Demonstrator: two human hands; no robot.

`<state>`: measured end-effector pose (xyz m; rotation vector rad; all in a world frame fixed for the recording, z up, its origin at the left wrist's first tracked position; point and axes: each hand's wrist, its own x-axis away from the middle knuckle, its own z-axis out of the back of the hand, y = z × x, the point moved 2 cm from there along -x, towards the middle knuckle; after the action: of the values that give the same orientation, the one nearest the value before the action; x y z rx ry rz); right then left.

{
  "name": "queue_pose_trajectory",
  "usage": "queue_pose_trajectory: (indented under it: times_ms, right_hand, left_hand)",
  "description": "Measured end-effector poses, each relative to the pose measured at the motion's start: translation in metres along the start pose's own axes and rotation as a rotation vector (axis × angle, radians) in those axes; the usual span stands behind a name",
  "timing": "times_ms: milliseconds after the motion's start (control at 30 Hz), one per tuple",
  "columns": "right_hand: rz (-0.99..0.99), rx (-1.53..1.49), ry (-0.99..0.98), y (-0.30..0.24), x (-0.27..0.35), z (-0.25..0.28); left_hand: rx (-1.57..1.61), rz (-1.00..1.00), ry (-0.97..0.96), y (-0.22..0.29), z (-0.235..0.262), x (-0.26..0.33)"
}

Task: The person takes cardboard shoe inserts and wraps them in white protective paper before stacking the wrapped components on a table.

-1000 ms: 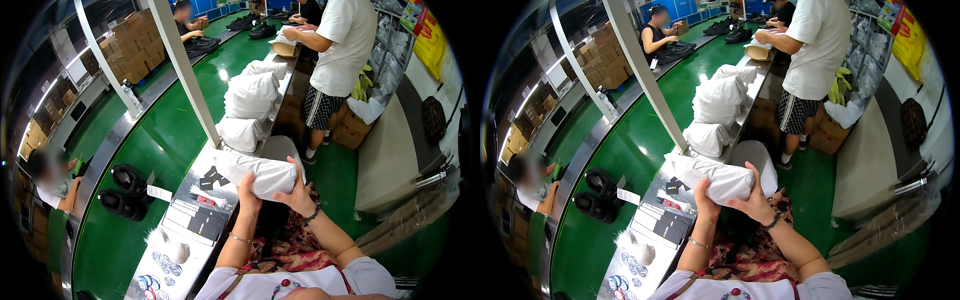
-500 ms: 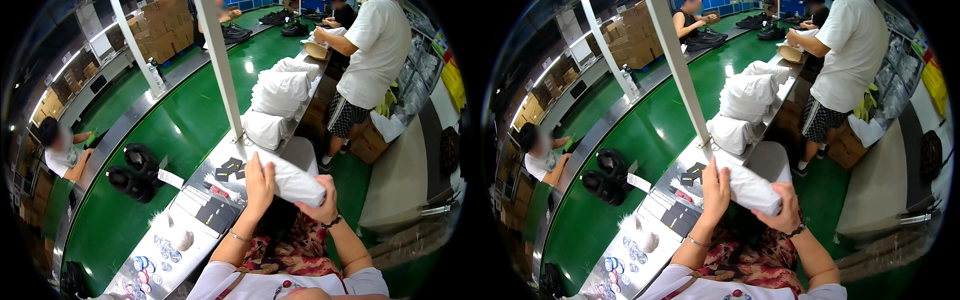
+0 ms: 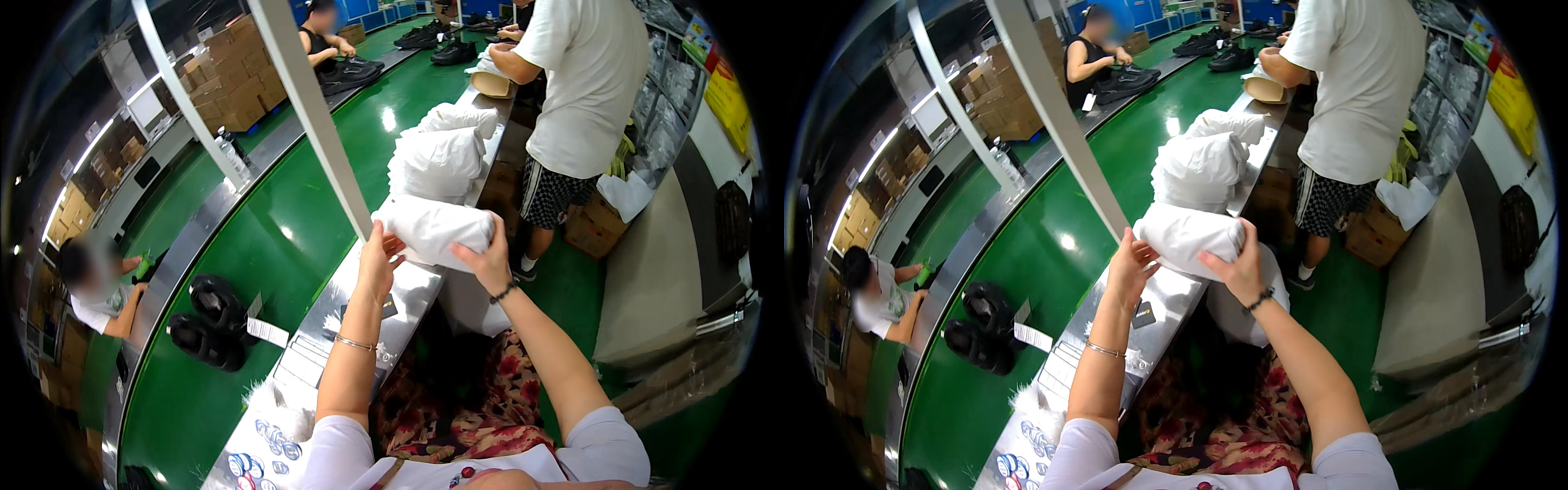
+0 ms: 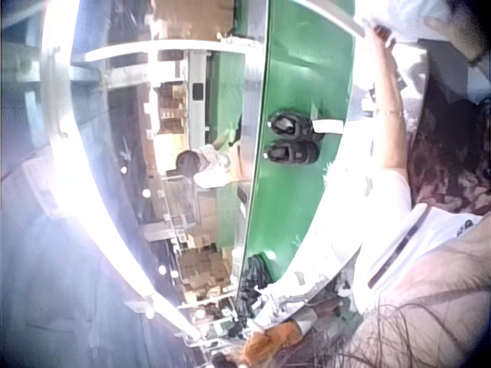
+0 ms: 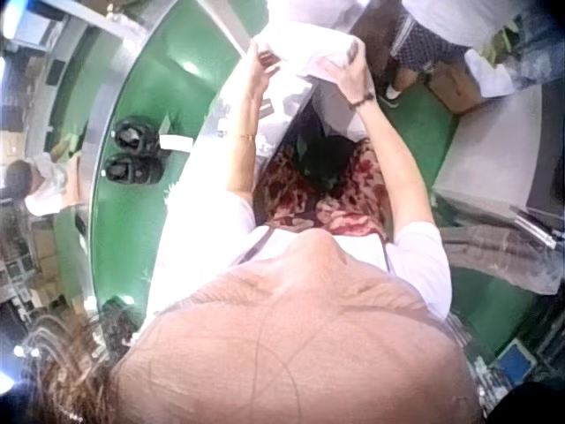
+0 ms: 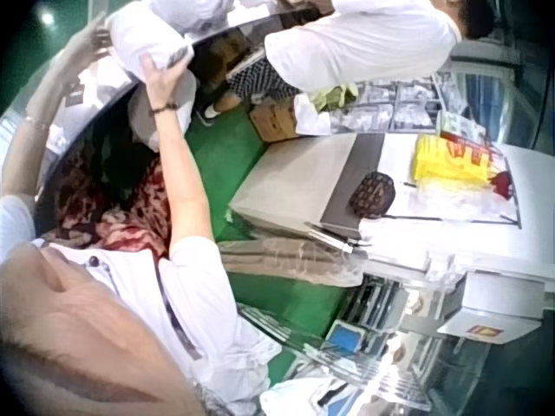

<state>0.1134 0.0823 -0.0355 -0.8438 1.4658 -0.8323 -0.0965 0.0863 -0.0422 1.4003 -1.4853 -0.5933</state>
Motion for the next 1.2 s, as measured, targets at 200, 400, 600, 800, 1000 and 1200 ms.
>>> queue_pose_trajectory:
  times_ms: [200, 400, 600, 800, 1000, 1200]
  right_hand:
    - [0.088, 0.259, 0.043, 0.047, -0.047, -0.033]
    - [0.031, 0.528, 0.008, 0.080, -0.041, -0.050]
    - [-0.077, 0.617, -0.039, 0.093, -0.035, -0.054]
    - [-0.111, 0.593, -0.019, 0.100, -0.034, -0.050]
    - [-0.161, 0.650, -0.019, 0.066, -0.018, -0.037]
    - [-0.082, 0.423, 0.070, 0.052, 0.058, 0.025]
  left_hand:
    - [-0.332, -0.170, 0.185, -0.014, 0.014, -0.050]
    - [-0.437, 0.026, 0.155, -0.025, -0.014, -0.061]
    - [-0.485, -0.003, 0.214, -0.033, -0.011, -0.067]
    - [-0.538, 0.003, 0.247, -0.040, -0.009, -0.078]
    - [-0.489, -0.329, 0.381, -0.028, 0.001, -0.058]
    - [-0.311, -0.515, -0.050, 0.006, -0.100, 0.077]
